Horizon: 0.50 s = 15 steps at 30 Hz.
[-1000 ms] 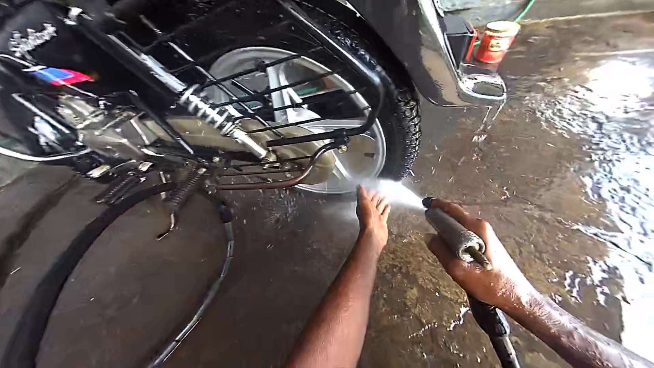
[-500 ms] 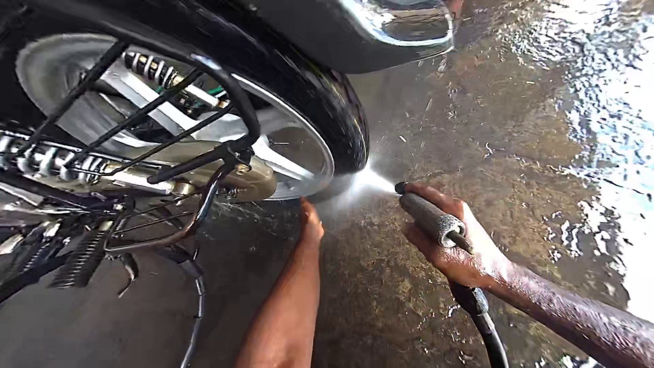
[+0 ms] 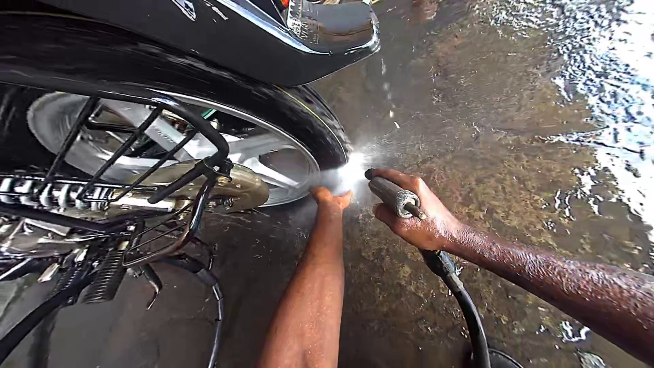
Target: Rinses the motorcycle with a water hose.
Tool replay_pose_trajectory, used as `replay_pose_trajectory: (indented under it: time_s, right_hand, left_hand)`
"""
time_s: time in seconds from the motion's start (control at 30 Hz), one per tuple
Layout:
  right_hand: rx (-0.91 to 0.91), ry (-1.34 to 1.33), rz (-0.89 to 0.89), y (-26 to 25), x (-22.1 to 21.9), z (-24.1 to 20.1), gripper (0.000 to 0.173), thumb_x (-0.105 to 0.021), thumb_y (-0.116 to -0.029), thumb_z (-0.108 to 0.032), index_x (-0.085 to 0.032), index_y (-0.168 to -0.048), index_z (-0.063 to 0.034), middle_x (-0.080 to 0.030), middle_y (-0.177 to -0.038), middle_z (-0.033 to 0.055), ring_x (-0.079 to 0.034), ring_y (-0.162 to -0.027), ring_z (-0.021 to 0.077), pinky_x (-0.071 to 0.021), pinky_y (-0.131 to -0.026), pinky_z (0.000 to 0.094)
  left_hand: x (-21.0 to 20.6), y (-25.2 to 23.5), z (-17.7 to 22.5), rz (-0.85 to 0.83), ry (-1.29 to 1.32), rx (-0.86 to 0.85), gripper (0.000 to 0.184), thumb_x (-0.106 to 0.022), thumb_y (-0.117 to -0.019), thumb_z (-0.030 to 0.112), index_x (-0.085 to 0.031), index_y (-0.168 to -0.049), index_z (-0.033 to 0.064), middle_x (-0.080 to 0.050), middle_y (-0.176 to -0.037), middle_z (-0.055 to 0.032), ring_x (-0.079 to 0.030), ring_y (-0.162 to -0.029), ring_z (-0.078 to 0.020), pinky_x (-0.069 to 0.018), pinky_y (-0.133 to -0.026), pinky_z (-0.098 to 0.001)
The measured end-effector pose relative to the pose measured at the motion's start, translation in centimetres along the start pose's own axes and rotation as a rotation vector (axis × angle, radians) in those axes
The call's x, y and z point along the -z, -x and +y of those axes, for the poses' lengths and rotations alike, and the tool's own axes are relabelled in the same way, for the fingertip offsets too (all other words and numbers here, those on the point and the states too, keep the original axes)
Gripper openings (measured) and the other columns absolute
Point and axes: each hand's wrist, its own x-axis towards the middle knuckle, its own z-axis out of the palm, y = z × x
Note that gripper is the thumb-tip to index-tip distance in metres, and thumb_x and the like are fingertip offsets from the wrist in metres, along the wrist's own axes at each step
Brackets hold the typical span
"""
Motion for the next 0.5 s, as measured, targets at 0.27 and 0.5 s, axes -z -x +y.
replay_pose_trajectory:
  time_s: [0.27,0.5]
  right_hand:
    - [0.072,-0.059,0.022,-2.0,1.7,1.0,0.046,-0.068,-0.0794,-0.012,-0.065,-0.125,-0.0019,-0.068,-0.088,0.0002,-0.061,-0.067,0.0007,-0.0517,-0.060,0.0195]
    - [0.057,-0.146,-0.023,-4.6,2.6,1.5,0.043,-0.067,-0.0826,-0.007,-0.064,-0.125,0.0004,-0.066,-0.082,0.0022,-0.055,-0.050,0.0035,-0.0499,-0.046,0.0220]
  left_hand:
    - [-1.2,0.6,-0.2,-0.045,0.073,-0.007,0.071,-0.009,-0.1047,0.066,-0.019,-0.161,0.0245,-0.026,-0.166,-0.0104,-0.030,-0.151,-0.0321,-0.0334,-0.112,-0.0682]
    - [-1.8,2.4,-0.5,-0.007,0.092,0.012,0.066,-0.012,-0.1079,0.060,-0.018,-0.161,0.0204,-0.025,-0.165,-0.0126,-0.031,-0.149,-0.0326,-0.0353,-0.112,-0.0637]
